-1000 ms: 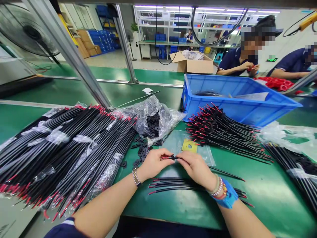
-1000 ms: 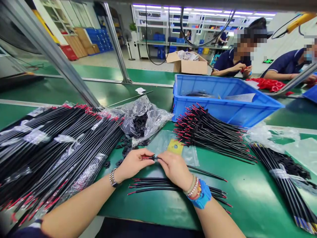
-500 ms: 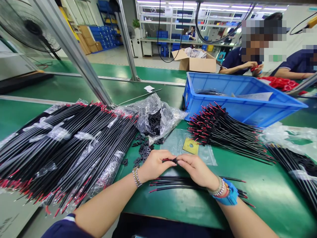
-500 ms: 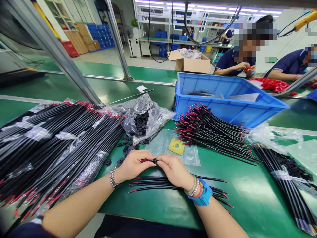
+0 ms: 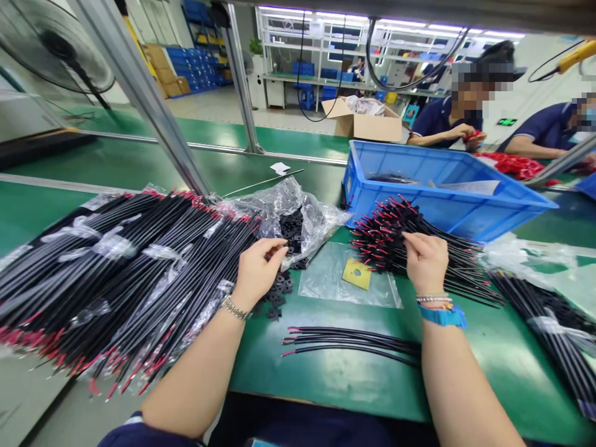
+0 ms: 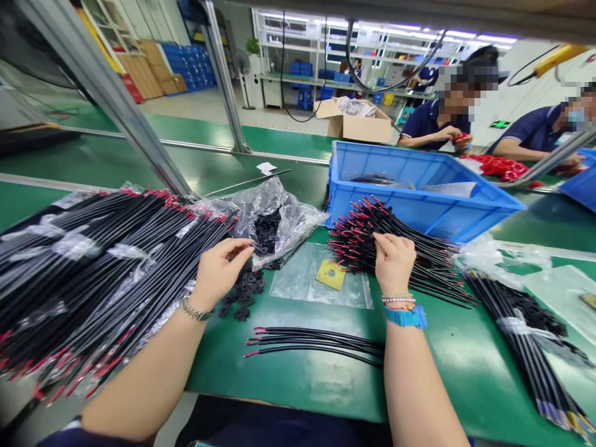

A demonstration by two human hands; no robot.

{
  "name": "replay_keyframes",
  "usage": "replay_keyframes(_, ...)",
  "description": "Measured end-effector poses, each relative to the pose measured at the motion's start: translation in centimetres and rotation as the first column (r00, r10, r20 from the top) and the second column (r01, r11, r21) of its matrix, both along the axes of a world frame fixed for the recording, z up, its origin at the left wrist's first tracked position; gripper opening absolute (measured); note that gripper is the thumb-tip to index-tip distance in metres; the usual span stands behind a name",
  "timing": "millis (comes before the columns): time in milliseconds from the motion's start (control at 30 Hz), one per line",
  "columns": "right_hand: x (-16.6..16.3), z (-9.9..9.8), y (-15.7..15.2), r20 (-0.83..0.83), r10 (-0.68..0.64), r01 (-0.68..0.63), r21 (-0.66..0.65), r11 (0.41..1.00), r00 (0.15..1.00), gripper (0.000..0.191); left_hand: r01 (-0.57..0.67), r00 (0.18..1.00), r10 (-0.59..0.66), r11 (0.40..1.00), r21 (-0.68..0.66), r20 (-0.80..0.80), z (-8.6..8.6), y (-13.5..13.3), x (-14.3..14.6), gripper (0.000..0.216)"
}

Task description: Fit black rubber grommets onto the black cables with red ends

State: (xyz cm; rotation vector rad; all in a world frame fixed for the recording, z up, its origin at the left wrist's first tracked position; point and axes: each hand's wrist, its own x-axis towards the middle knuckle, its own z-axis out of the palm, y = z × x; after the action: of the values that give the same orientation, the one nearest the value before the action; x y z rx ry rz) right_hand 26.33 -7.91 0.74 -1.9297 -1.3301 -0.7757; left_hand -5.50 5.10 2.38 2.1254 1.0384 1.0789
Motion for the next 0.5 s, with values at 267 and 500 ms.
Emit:
replay_keyframes(267, -5.3, 1.2, -1.6, -0.17, 0.236, -0.25, -0.067, 0.966, 0.957, 0.017, 0.205, 0.663, -0.07, 0.975, 0.091, -0.746, -1.1, -0.4, 0.1, 0.017)
replay_keyframes(500, -15.6, 0.3, -2.1, -0.492, 0.524, -0.697, -0.64, 0.324, 0.695, 0.013, 0.193, 0.599, 0.006, 0.969, 0.151, -0.801, -2.0, -0.9, 0.6, 0.013)
